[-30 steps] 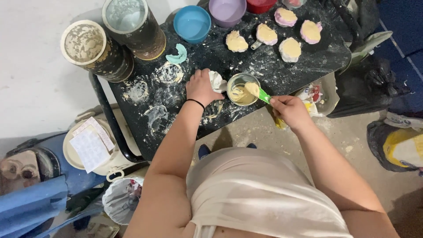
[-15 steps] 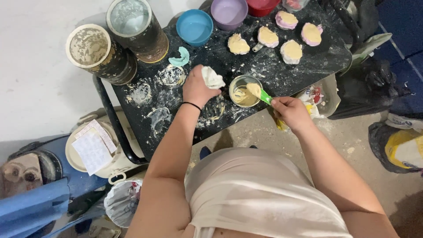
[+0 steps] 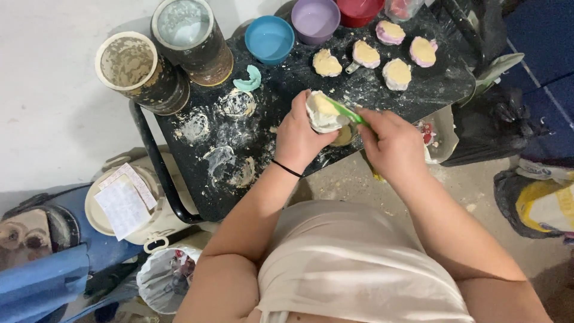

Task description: Mixing dental plaster in a bowl and using a spatula to fill multiple dental impression molds on a workbench.

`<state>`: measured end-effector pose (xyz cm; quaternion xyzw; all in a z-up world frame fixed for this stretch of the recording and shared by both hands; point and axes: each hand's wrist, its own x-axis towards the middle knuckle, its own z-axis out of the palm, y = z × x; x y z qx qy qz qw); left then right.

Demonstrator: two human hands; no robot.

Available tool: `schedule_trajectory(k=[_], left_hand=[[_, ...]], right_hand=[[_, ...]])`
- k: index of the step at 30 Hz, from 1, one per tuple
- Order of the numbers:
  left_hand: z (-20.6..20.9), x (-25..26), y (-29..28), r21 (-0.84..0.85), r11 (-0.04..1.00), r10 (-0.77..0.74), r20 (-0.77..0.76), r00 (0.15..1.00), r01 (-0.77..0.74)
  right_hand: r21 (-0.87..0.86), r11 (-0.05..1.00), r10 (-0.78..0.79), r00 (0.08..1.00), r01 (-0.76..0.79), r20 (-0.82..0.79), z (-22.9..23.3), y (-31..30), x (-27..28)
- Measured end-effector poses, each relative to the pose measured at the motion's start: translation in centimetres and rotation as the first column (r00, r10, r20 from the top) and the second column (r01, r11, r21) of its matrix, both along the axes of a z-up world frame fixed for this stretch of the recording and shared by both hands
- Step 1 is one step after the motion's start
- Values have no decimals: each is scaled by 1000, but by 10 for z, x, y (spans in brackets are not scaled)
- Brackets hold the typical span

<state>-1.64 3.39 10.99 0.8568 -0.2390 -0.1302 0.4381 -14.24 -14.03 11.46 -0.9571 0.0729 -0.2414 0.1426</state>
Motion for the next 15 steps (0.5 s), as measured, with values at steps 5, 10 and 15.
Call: schedule_trajectory(k=[5, 10, 15], left_hand=[[-9, -5, -5, -6, 999, 34, -26, 999, -34], [-8, -5, -4, -15, 999, 40, -38, 998, -41], [-14, -7, -4, -45, 998, 43, -19, 999, -44]], right_hand=[[-205, 979, 33, 995, -13, 96, 2, 7, -5], [-227, 974, 44, 991, -16, 123, 10, 6, -9], [-233, 972, 41, 995, -20, 86, 17, 1, -15]])
